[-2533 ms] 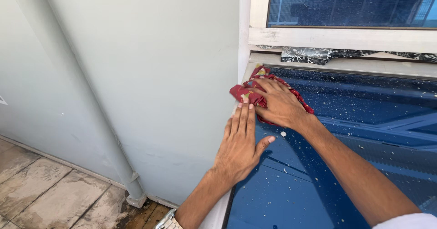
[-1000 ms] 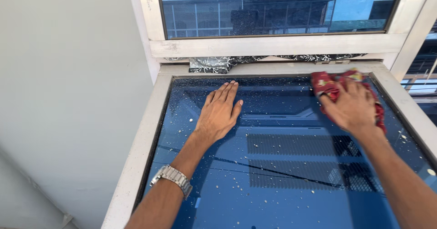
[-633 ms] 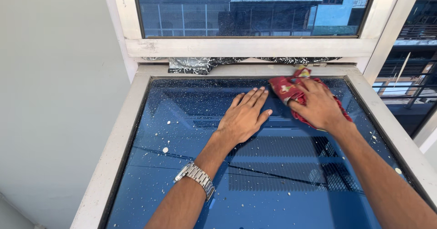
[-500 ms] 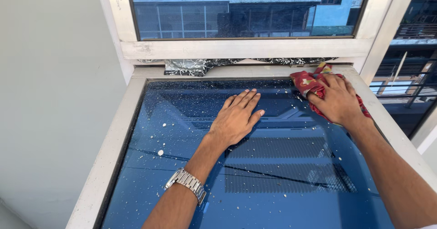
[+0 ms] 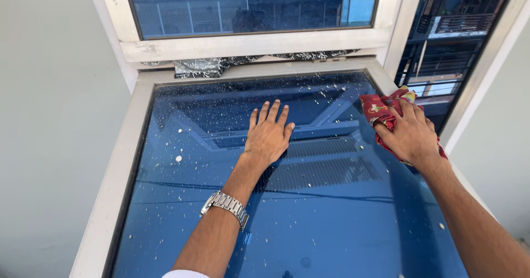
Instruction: The person wipes a large glass window pane with a red patterned cloth, moving the cloth across the surface in repeated strokes. The person also wipes the adjacent white window frame and a nearby vent grille with the same cloth.
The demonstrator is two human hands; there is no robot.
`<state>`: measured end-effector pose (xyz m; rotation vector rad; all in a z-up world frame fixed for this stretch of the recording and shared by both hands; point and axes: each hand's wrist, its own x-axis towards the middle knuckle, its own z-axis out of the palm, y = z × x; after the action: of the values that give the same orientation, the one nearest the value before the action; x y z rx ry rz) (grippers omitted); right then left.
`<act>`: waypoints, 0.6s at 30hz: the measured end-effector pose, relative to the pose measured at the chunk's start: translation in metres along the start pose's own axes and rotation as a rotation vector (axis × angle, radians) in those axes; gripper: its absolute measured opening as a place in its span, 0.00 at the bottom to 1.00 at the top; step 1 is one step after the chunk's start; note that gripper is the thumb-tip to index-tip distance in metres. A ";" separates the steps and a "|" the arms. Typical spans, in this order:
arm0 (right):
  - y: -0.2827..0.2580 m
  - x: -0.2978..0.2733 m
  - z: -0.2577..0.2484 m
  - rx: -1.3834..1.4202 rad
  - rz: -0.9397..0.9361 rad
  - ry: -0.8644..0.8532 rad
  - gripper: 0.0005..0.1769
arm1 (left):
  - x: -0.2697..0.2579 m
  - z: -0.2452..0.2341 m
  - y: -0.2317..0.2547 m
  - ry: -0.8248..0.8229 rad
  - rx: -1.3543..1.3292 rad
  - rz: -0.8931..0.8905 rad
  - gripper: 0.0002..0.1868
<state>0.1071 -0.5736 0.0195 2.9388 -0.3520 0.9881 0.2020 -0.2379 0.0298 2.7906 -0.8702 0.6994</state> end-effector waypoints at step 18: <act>0.019 -0.204 -0.080 0.062 -0.334 -0.103 0.43 | -0.106 0.004 0.121 -0.017 0.056 0.074 0.40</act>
<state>-0.1022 -0.5430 -0.0398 2.9694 0.1691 0.8188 0.0583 -0.2854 -0.0244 2.8301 -0.9761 0.7236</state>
